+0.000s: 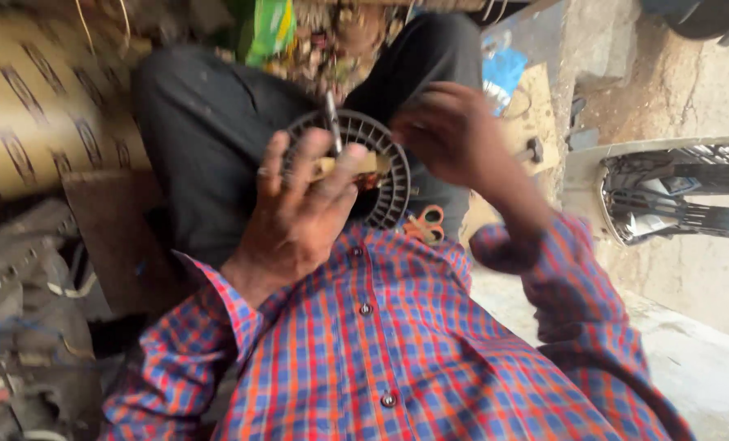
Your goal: The person winds copper wire around a motor stator core, using cardboard spacers to separate coil sections. They repeatedly wrap the wire, adjust the spacers, and trim excess wire with scissors.
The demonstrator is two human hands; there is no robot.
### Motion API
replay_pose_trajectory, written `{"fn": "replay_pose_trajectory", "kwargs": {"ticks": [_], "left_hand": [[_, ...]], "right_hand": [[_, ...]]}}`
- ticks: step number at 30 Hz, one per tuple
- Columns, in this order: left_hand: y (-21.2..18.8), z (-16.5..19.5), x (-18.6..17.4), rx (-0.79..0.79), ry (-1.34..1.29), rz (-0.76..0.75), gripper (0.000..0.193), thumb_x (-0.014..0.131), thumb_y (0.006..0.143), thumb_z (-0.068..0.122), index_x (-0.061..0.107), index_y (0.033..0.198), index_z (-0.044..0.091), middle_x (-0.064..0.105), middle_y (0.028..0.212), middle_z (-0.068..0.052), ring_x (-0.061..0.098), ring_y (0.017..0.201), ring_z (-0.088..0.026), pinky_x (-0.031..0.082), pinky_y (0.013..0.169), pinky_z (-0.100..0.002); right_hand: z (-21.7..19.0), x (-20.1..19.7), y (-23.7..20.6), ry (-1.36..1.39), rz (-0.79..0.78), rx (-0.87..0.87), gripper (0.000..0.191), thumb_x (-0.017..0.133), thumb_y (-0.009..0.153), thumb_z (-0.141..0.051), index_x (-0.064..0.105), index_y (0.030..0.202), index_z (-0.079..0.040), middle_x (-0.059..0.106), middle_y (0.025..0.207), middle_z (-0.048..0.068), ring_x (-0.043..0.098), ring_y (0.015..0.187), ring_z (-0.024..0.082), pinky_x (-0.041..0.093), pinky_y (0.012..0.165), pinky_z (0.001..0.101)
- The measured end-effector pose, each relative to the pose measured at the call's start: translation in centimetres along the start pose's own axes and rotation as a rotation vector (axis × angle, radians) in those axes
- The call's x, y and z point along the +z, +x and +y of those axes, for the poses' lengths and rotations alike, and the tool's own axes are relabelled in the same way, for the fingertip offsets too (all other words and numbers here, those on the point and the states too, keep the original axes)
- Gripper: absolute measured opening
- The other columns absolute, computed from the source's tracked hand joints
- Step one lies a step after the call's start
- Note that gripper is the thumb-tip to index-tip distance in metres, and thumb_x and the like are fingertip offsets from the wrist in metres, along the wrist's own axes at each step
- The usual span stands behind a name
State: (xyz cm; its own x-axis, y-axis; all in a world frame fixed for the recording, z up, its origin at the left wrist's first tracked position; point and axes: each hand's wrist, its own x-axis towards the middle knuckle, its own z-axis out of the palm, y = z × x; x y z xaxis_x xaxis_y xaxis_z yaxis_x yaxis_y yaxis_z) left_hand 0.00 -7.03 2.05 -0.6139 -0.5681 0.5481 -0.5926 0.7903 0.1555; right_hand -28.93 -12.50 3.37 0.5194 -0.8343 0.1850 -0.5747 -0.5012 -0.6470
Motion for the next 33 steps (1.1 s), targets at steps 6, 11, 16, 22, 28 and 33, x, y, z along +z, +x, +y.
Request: {"fn": "replay_pose_trajectory", "kwargs": {"ticks": [6, 11, 16, 22, 28, 33], "left_hand": [[5.5, -2.6, -0.4, -0.561, -1.077, 0.257, 0.023, 0.081, 0.086, 0.024, 0.067, 0.090, 0.007, 0.064, 0.118, -0.008, 0.067, 0.102, -0.023, 0.057, 0.089, -0.042], [11.4, -7.4, -2.0, -0.161, -0.820, -0.462, 0.017, 0.082, 0.082, 0.016, 0.072, 0.087, 0.004, 0.070, 0.086, -0.012, 0.068, 0.082, -0.025, 0.053, 0.074, -0.038], [5.2, -3.7, -1.6, -0.217, -0.608, 0.091, 0.006, 0.074, 0.086, 0.009, 0.074, 0.091, 0.008, 0.070, 0.109, -0.015, 0.065, 0.103, -0.033, 0.053, 0.089, -0.049], [1.8, -0.5, 0.6, -0.310, -0.775, 0.317, 0.011, 0.070, 0.092, 0.013, 0.074, 0.100, 0.007, 0.061, 0.123, -0.014, 0.064, 0.108, -0.023, 0.056, 0.088, -0.043], [10.7, -7.3, -0.7, -0.302, -0.767, -0.263, 0.011, 0.084, 0.087, 0.014, 0.077, 0.091, 0.007, 0.071, 0.089, -0.006, 0.070, 0.078, -0.023, 0.055, 0.075, -0.032], [8.7, -5.5, -2.9, -0.384, -0.819, -0.065, 0.009, 0.076, 0.088, 0.007, 0.076, 0.097, 0.009, 0.068, 0.105, -0.013, 0.069, 0.096, -0.025, 0.055, 0.084, -0.041]], "right_hand": [[3.9, 2.6, 4.6, -0.133, 0.141, -0.126, 0.010, 0.085, 0.085, -0.014, 0.076, 0.089, -0.011, 0.069, 0.085, 0.007, 0.068, 0.079, 0.029, 0.054, 0.069, 0.0419], [-6.2, 0.9, 3.0, -0.245, 0.028, -0.276, 0.009, 0.078, 0.081, -0.010, 0.073, 0.089, -0.008, 0.065, 0.081, 0.010, 0.063, 0.074, 0.031, 0.047, 0.063, 0.0462], [-9.5, -1.1, -1.1, -0.200, -0.228, -0.293, 0.016, 0.074, 0.079, -0.009, 0.076, 0.095, -0.007, 0.068, 0.088, 0.008, 0.065, 0.080, 0.026, 0.052, 0.071, 0.0397], [1.5, 2.1, 2.7, -0.043, 0.069, -0.113, 0.009, 0.080, 0.087, -0.012, 0.073, 0.091, -0.009, 0.067, 0.087, 0.008, 0.065, 0.081, 0.030, 0.052, 0.070, 0.0418], [-1.1, 1.1, 4.1, -0.347, 0.170, -0.258, 0.015, 0.083, 0.086, -0.016, 0.071, 0.083, -0.007, 0.060, 0.078, 0.011, 0.060, 0.069, 0.032, 0.045, 0.058, 0.0469], [-9.1, -1.6, 0.9, -0.117, -0.225, -0.366, 0.015, 0.076, 0.081, -0.014, 0.072, 0.093, -0.006, 0.066, 0.085, 0.009, 0.065, 0.073, 0.028, 0.052, 0.064, 0.0438]]}}
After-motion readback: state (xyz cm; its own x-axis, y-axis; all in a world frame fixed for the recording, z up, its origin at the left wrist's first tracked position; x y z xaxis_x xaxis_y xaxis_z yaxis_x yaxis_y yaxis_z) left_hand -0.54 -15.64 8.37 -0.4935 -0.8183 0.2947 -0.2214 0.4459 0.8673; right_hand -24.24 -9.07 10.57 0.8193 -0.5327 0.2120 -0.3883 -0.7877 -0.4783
